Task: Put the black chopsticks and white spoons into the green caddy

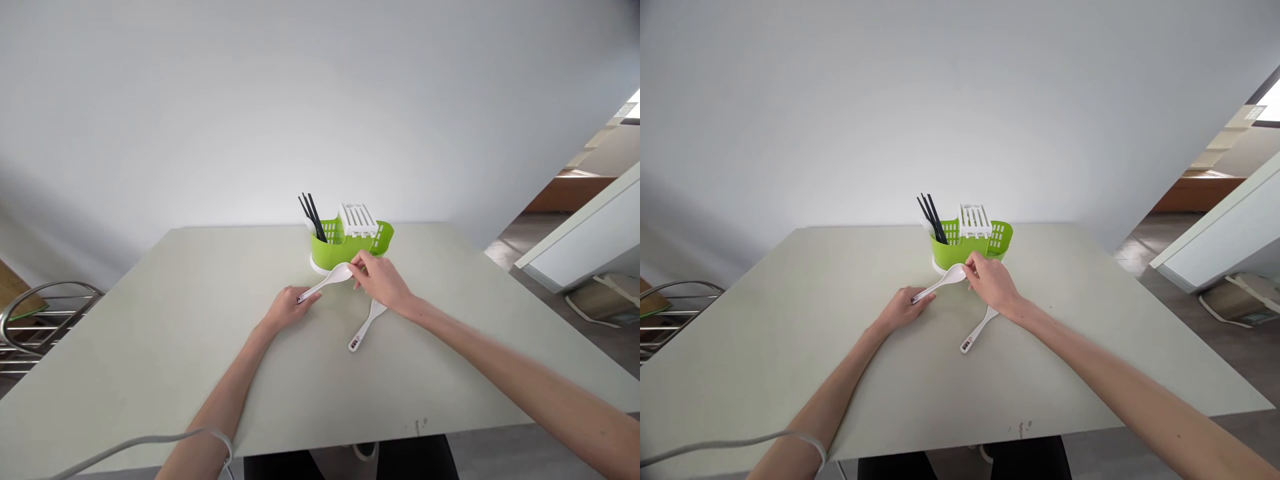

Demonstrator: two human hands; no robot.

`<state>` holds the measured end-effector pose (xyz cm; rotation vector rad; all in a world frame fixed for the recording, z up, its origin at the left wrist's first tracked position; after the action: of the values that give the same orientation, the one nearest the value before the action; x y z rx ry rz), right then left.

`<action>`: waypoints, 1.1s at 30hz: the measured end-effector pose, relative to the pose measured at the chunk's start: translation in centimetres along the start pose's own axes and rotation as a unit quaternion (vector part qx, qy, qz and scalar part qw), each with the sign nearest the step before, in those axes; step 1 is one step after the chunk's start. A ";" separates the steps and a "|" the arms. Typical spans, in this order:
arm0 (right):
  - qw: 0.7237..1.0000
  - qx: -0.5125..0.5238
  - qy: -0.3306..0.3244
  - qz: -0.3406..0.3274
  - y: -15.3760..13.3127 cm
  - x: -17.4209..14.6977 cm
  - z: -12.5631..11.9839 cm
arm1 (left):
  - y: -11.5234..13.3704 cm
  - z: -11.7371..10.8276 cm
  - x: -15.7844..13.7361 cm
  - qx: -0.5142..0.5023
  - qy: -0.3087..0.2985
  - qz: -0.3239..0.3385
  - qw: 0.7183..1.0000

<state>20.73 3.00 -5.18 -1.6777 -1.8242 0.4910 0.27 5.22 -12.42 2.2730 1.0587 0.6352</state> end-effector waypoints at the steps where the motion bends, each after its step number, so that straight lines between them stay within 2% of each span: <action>1: 1.000 0.013 0.004 -0.003 -0.5 0.2 -0.3 | 0.1 0.0 -0.1 -0.008 0.000 -0.001 1.000; 8: 0.998 0.052 -0.008 -0.044 -3.6 0.5 -0.2 | 0.3 -0.5 -0.3 0.008 0.044 0.003 0.999; 12: 0.996 0.040 0.035 -0.067 -4.4 0.6 -1.2 | 0.1 -0.9 -0.4 0.004 0.075 -0.013 0.997; 15: 0.991 0.020 0.100 -0.088 -5.3 0.9 -3.8 | -0.3 -1.0 -0.4 -0.029 0.089 -0.030 0.995; 20: 0.966 -0.055 0.223 -0.120 -7.3 2.2 -9.6 | -0.6 -1.0 -0.2 -0.039 0.093 -0.032 0.994; 24: 0.934 -0.165 0.281 -0.144 -9.0 3.3 -12.0 | -0.6 -0.9 -0.2 -0.026 0.087 -0.029 0.995; 28: 0.918 -0.248 0.270 -0.150 -9.9 4.4 -11.1 | -0.7 -0.8 -0.2 -0.011 0.081 -0.026 0.996; 33: 0.915 -0.337 0.186 -0.124 -10.0 5.5 -7.7 | -1.2 -0.6 -0.2 -0.004 0.073 -0.030 0.997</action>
<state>18.13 6.14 7.97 -1.7467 -1.9797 -0.6034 -0.85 5.86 -12.78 2.2074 1.1854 0.7886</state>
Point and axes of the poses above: each hand's wrist, its own x-axis towards the middle knuckle, its own z-axis out of the palm, y = z × x, the point moved 9 cm from there along x, towards the middle knuckle, and after that the axes turned 6 degrees about z, right-handed, at the moved point
